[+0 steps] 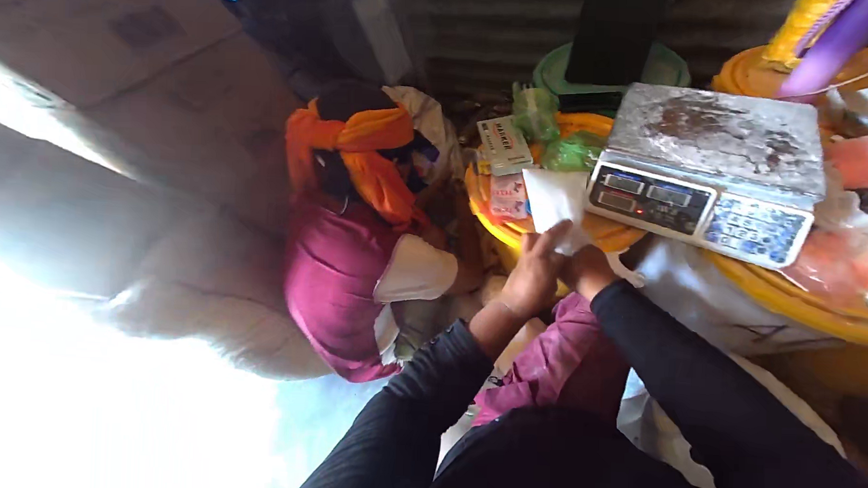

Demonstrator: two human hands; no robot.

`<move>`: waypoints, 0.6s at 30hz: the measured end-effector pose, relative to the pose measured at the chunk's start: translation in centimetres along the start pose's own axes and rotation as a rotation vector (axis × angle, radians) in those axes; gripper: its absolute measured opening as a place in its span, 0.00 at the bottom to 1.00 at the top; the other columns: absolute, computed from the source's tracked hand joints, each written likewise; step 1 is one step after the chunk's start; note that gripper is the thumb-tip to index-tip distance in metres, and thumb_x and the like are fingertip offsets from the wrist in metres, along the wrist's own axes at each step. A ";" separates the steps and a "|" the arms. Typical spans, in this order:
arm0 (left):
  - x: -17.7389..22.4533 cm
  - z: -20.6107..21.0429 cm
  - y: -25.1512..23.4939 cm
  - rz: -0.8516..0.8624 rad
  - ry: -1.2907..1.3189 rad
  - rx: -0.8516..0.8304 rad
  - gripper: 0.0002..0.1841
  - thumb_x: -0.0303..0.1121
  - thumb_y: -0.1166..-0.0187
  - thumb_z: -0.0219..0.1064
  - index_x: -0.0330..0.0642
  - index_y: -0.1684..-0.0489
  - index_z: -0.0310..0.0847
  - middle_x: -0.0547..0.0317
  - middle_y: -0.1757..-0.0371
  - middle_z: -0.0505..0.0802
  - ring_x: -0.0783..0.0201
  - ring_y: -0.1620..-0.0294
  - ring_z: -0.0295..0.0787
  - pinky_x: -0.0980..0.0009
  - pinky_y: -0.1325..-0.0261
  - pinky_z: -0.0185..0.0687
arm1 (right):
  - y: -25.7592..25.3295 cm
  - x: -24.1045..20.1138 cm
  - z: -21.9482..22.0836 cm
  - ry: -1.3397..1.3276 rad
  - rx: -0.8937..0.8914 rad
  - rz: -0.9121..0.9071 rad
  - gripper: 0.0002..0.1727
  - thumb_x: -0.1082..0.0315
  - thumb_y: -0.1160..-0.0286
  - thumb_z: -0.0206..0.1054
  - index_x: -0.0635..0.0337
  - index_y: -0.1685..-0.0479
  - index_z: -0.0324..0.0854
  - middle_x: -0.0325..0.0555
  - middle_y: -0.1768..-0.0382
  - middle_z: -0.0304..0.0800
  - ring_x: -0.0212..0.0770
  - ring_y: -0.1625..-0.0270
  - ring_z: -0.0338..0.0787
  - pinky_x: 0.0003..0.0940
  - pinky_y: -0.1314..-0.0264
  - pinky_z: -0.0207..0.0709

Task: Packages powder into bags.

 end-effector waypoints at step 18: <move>-22.8 -4.7 24.8 -1.346 1.085 0.910 0.08 0.33 0.10 0.48 0.49 0.39 0.65 0.68 0.77 0.72 0.74 0.88 0.64 0.78 0.84 0.66 | 11.3 0.7 3.3 -0.092 0.446 -0.621 0.14 0.72 0.24 0.64 0.62 0.46 0.93 0.58 0.40 0.92 0.53 0.44 0.96 0.46 0.49 0.92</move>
Point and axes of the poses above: each hand's wrist, its own y-axis away from the middle knuckle, its own z-axis out of the palm, x = y × z, the point moved 10 cm from there along -y, towards the middle knuckle
